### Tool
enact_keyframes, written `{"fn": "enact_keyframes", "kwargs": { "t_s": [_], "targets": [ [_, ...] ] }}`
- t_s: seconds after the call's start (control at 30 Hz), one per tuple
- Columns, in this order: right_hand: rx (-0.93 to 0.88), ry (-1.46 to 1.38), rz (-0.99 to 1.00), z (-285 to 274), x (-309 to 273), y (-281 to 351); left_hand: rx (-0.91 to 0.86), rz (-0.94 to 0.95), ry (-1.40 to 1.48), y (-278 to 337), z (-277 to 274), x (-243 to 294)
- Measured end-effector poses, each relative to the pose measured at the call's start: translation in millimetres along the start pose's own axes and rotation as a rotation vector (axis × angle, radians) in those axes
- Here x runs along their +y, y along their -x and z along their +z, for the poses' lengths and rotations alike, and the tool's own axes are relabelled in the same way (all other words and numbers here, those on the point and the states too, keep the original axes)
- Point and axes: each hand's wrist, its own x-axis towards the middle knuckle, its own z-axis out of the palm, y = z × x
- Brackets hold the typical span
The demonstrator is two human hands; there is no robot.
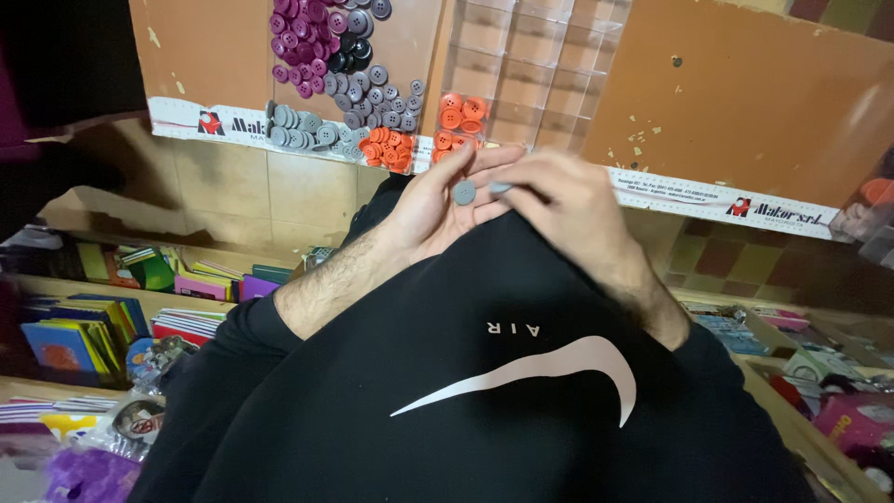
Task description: The person sorts colored buttons from a pile into separate compartments of a transparent plastic tray by hand.
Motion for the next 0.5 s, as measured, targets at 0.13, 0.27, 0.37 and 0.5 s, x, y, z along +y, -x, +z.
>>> {"fn": "enact_keyframes", "kwargs": {
  "t_s": [0.13,0.27,0.37,0.5],
  "targets": [
    [0.065,0.012,0.090,-27,38,21,0.000,0.027,-0.001,9,12,6],
    [0.045,0.063,0.173,-43,47,33,0.039,0.024,0.050,6,-1,3],
    [-0.001,0.107,0.175,-40,47,38,0.052,-0.008,0.071,5,-9,5],
    [-0.009,0.214,0.155,-29,51,39,0.008,-0.044,0.064,8,-1,13]
  ]
}}
